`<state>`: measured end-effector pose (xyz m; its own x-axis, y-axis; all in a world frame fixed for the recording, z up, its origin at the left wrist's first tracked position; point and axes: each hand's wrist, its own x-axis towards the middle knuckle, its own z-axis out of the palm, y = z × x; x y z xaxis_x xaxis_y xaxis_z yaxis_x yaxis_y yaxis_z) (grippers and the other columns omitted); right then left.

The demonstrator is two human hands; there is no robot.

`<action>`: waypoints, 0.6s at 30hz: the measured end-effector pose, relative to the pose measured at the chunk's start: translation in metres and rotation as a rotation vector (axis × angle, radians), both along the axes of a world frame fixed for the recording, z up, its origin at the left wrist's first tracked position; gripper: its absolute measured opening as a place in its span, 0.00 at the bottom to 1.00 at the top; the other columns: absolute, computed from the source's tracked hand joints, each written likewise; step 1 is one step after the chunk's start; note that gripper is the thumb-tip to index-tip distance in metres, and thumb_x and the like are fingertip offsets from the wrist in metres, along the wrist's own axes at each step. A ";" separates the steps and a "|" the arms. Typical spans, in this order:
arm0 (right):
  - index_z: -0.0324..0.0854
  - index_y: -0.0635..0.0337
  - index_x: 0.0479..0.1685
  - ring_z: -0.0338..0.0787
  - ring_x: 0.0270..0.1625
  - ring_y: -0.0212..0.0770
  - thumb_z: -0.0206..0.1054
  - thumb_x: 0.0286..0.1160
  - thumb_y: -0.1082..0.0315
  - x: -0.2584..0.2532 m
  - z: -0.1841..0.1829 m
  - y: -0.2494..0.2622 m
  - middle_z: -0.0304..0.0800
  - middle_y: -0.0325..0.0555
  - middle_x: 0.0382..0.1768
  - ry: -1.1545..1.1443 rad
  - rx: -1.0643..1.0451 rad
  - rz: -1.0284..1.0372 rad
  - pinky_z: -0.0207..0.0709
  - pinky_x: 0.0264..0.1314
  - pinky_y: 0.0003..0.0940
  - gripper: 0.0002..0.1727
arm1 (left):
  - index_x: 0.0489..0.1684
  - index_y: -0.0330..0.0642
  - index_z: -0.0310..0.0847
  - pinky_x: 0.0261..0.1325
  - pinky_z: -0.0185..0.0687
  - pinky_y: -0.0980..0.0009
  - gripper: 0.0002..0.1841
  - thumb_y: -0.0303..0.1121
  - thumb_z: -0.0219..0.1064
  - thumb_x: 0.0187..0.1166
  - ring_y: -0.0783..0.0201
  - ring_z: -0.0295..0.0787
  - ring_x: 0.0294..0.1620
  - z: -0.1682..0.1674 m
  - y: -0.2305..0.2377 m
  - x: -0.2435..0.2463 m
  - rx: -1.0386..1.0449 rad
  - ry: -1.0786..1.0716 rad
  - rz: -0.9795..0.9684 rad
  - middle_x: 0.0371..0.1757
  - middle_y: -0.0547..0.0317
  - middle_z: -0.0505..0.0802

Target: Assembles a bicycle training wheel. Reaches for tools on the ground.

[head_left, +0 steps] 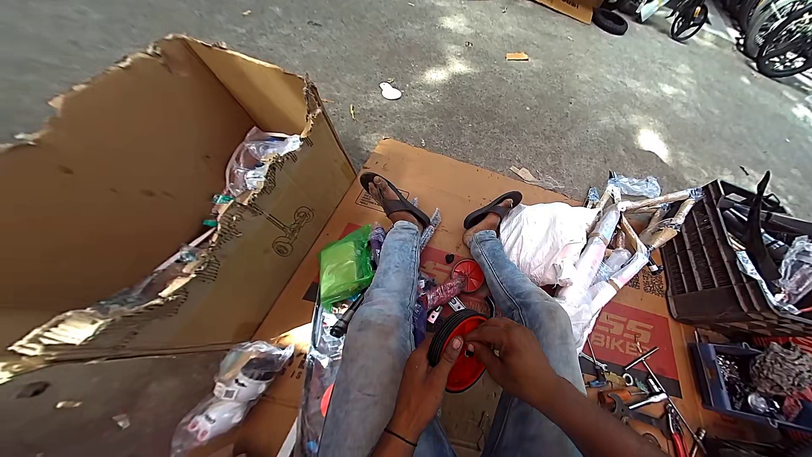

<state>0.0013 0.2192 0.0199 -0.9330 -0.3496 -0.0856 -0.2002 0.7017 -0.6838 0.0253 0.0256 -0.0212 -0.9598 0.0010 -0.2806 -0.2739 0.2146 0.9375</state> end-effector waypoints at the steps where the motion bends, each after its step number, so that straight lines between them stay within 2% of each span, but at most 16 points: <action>1: 0.94 0.42 0.49 0.91 0.52 0.31 0.62 0.84 0.50 -0.002 0.003 -0.002 0.95 0.33 0.46 -0.045 0.016 -0.019 0.84 0.58 0.37 0.16 | 0.51 0.45 0.89 0.55 0.88 0.71 0.36 0.72 0.58 0.73 0.74 0.92 0.47 0.000 0.000 0.000 0.003 0.003 0.001 0.41 0.66 0.95; 4: 0.93 0.45 0.43 0.90 0.45 0.34 0.62 0.78 0.49 -0.008 0.013 -0.007 0.93 0.33 0.39 -0.158 0.067 -0.044 0.82 0.51 0.41 0.16 | 0.52 0.45 0.90 0.57 0.88 0.70 0.38 0.73 0.55 0.76 0.74 0.92 0.50 0.000 -0.001 0.000 0.004 0.015 -0.009 0.43 0.65 0.95; 9: 0.90 0.47 0.40 0.91 0.46 0.37 0.60 0.77 0.50 -0.018 0.033 -0.016 0.93 0.35 0.38 -0.285 0.209 0.007 0.80 0.49 0.47 0.16 | 0.55 0.44 0.89 0.62 0.86 0.70 0.40 0.73 0.51 0.77 0.74 0.91 0.54 0.000 -0.001 0.000 0.021 0.006 -0.008 0.47 0.64 0.95; 15: 0.86 0.51 0.31 0.90 0.43 0.43 0.58 0.76 0.53 -0.017 0.036 -0.026 0.89 0.42 0.33 -0.151 0.321 0.090 0.77 0.42 0.49 0.16 | 0.55 0.45 0.89 0.64 0.85 0.68 0.39 0.72 0.49 0.78 0.74 0.91 0.55 -0.001 -0.002 -0.002 0.013 -0.021 -0.014 0.48 0.64 0.95; 18: 0.87 0.51 0.32 0.90 0.45 0.45 0.58 0.77 0.53 -0.019 0.040 -0.025 0.90 0.43 0.34 -0.179 0.370 0.114 0.77 0.43 0.52 0.17 | 0.52 0.47 0.91 0.62 0.85 0.65 0.39 0.73 0.48 0.77 0.72 0.91 0.54 -0.003 -0.002 -0.003 -0.026 -0.050 -0.028 0.46 0.64 0.95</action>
